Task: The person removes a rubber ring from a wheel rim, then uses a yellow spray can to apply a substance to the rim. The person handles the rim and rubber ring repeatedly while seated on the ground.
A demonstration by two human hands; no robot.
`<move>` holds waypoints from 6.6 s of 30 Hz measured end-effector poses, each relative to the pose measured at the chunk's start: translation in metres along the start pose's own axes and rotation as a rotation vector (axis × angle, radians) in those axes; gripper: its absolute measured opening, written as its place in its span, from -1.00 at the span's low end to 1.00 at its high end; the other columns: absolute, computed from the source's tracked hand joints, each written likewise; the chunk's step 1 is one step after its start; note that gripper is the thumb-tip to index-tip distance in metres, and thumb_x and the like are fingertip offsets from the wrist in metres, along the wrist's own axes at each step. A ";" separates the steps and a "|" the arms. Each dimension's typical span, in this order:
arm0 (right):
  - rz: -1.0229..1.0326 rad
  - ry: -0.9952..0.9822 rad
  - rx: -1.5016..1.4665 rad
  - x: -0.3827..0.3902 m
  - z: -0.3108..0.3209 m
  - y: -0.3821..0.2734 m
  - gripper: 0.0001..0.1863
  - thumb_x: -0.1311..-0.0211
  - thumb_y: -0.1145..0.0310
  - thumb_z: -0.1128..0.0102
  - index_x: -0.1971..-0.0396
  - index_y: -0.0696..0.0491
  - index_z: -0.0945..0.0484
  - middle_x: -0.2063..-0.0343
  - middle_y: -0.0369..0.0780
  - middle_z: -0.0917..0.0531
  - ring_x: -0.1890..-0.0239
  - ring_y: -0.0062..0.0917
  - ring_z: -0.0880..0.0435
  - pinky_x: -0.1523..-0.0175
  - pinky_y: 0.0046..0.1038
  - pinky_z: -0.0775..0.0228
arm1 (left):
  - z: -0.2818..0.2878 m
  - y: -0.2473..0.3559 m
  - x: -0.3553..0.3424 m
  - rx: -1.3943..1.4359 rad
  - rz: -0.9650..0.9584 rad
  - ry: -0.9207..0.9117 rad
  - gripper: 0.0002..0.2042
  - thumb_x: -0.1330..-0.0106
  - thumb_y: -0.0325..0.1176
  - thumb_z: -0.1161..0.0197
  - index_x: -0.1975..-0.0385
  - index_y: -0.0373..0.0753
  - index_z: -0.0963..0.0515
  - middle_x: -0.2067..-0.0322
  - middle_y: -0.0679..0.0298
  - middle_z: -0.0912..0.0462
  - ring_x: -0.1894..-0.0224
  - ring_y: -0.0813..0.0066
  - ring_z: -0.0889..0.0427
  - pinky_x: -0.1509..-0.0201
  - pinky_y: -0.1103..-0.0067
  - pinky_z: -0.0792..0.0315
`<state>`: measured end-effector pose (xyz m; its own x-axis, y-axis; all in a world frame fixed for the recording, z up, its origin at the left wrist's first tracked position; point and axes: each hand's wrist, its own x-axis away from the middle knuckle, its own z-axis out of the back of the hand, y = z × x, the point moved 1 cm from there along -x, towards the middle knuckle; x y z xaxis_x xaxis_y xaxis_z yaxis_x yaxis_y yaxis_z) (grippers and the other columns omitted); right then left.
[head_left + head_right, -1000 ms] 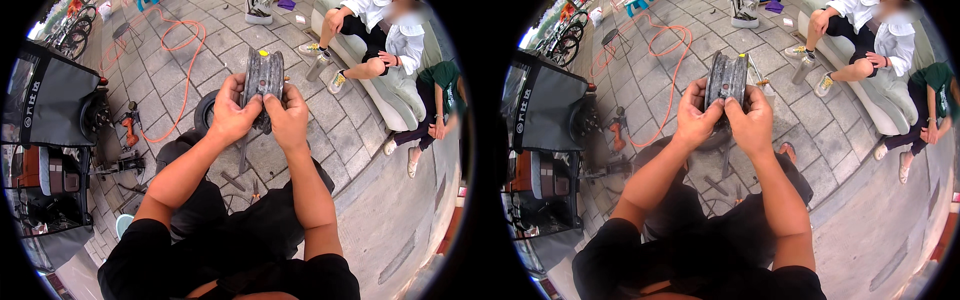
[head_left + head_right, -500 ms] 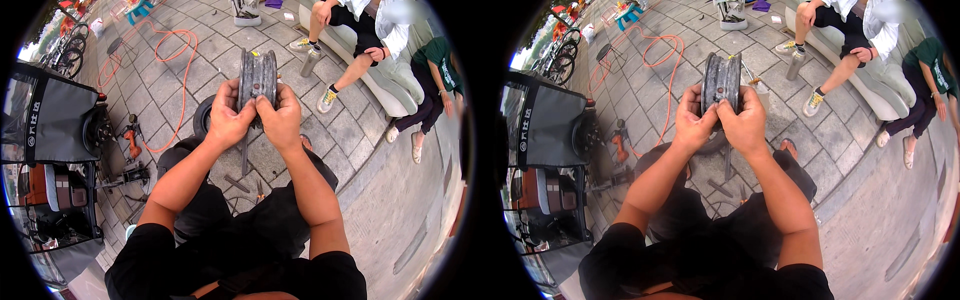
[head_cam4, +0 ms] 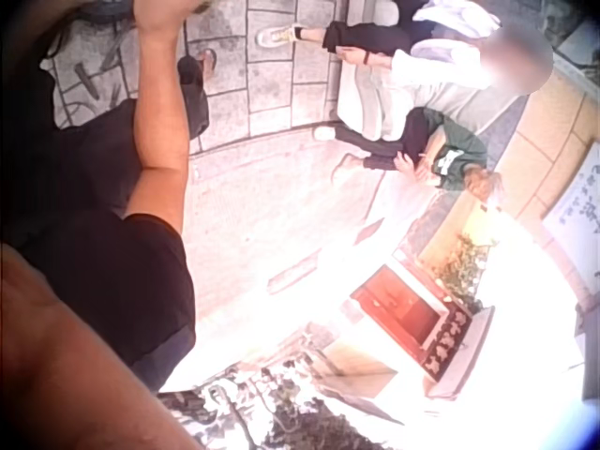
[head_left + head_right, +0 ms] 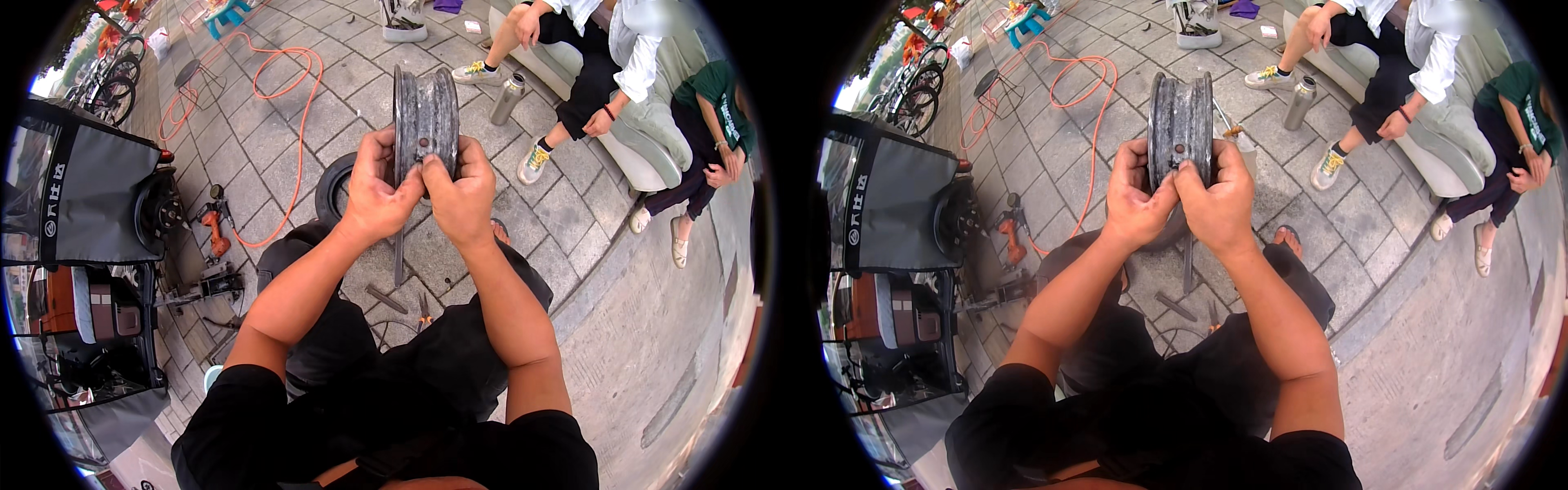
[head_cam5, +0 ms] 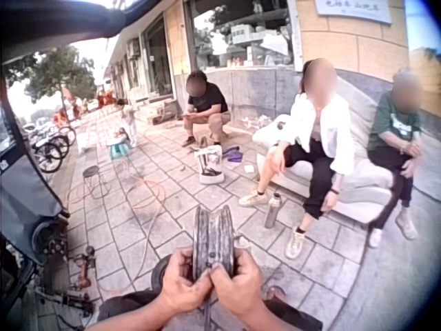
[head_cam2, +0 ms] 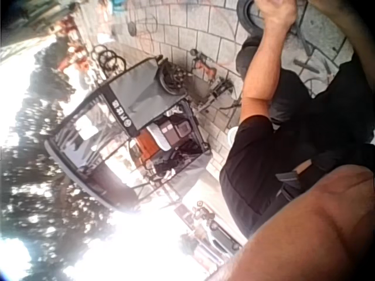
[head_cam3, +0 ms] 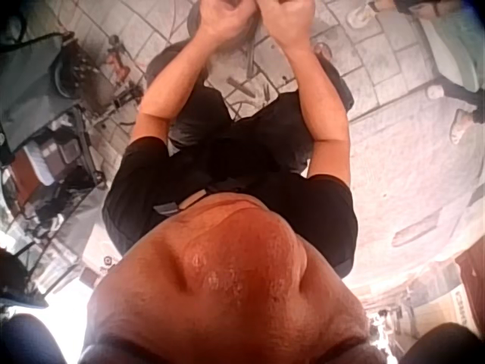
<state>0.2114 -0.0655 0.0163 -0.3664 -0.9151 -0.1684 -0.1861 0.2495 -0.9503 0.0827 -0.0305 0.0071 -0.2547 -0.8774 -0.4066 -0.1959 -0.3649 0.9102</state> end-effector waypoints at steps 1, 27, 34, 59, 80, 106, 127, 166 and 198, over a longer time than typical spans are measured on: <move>0.012 0.002 0.012 0.000 0.000 0.000 -0.73 -0.36 0.53 -0.29 0.01 0.30 -0.54 0.22 -0.19 -0.74 0.22 -0.66 -0.68 0.14 -0.52 -0.57 | 0.002 0.000 0.000 -0.026 -0.012 -0.015 -0.50 -0.39 -0.64 -0.27 -0.30 -0.43 -0.28 -0.12 0.10 -0.60 -0.17 0.43 -0.63 -0.33 0.45 -0.52; -0.048 -0.104 -0.020 -0.007 0.003 -0.012 -0.70 -0.29 0.51 -0.30 0.02 0.25 -0.53 0.19 -0.22 -0.72 0.19 -0.68 -0.65 0.07 -0.50 -0.57 | 0.008 -0.019 0.001 -0.333 -0.409 -0.046 -0.53 -0.23 -0.63 -0.33 -0.16 -0.46 -0.40 -0.16 -0.12 -0.54 -0.36 -0.15 -0.51 -0.44 0.20 -0.39; -0.068 -0.105 -0.030 -0.007 0.004 -0.015 -0.68 -0.24 0.53 -0.28 0.02 0.26 -0.53 0.20 -0.21 -0.72 0.19 -0.65 -0.67 0.05 -0.48 -0.58 | 0.009 -0.020 0.002 -0.367 -0.409 -0.068 -0.51 -0.22 -0.63 -0.32 -0.17 -0.45 -0.38 -0.16 -0.13 -0.54 -0.37 -0.18 -0.50 -0.47 0.18 -0.37; -0.102 -0.152 0.073 -0.012 0.012 -0.003 -0.61 -0.27 0.53 -0.29 -0.07 0.35 -0.51 0.14 -0.14 -0.74 0.13 -0.60 -0.72 0.02 -0.46 -0.63 | 0.005 -0.012 0.004 0.061 0.121 -0.030 -0.53 -0.40 -0.64 -0.21 -0.27 -0.39 -0.27 -0.08 0.12 -0.56 -0.12 0.48 -0.60 -0.28 0.51 -0.50; -0.177 -0.136 0.239 -0.012 0.020 -0.016 -0.73 -0.26 0.48 -0.35 0.09 0.27 -0.63 0.28 -0.24 -0.77 0.33 -0.70 -0.67 0.26 -0.52 -0.57 | 0.013 -0.002 -0.004 -0.568 -0.535 -0.165 -0.48 -0.14 -0.66 -0.28 -0.17 -0.40 -0.42 -0.12 -0.12 -0.56 -0.33 -0.23 -0.52 -0.41 0.08 -0.41; -0.143 -0.154 0.210 -0.009 0.028 -0.023 -0.78 -0.31 0.53 -0.31 0.08 0.26 -0.64 0.24 -0.27 -0.78 0.24 -0.70 -0.70 0.13 -0.53 -0.59 | 0.010 0.001 -0.007 -0.553 -0.551 -0.201 -0.48 -0.11 -0.69 -0.33 -0.15 -0.39 -0.46 -0.10 -0.04 -0.60 -0.36 -0.20 -0.52 -0.40 0.10 -0.43; -0.106 -0.148 0.140 -0.003 0.022 -0.030 -0.79 -0.34 0.58 -0.25 0.06 0.24 -0.61 0.21 -0.30 -0.74 0.22 -0.75 -0.65 0.14 -0.57 -0.56 | 0.005 0.004 -0.007 -0.535 -0.625 -0.142 -0.50 -0.05 -0.71 -0.36 -0.06 -0.37 -0.48 -0.05 0.01 -0.59 -0.31 -0.18 -0.57 -0.36 0.10 -0.42; -0.107 -0.171 0.152 -0.009 0.018 -0.025 -0.71 -0.35 0.55 -0.28 -0.04 0.25 -0.56 0.20 -0.29 -0.73 0.22 -0.72 -0.67 0.14 -0.54 -0.57 | 0.006 0.000 -0.005 -0.493 -0.524 -0.117 -0.50 -0.12 -0.70 -0.31 -0.12 -0.39 -0.45 -0.07 -0.04 -0.59 -0.31 -0.20 -0.54 -0.39 0.11 -0.41; -0.126 -0.166 0.091 -0.007 0.013 -0.027 -0.72 -0.33 0.56 -0.26 -0.02 0.25 -0.54 0.22 -0.25 -0.73 0.30 -0.68 -0.70 0.22 -0.54 -0.61 | 0.009 0.000 -0.003 -0.454 -0.482 -0.145 -0.52 -0.18 -0.67 -0.30 -0.15 -0.40 -0.43 -0.14 -0.05 -0.57 -0.34 -0.12 -0.51 -0.41 0.17 -0.39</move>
<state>0.2310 -0.0704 0.0396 -0.1893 -0.9786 -0.0804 -0.1353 0.1071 -0.9850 0.0752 -0.0254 0.0071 -0.3694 -0.5445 -0.7530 0.0898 -0.8275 0.5542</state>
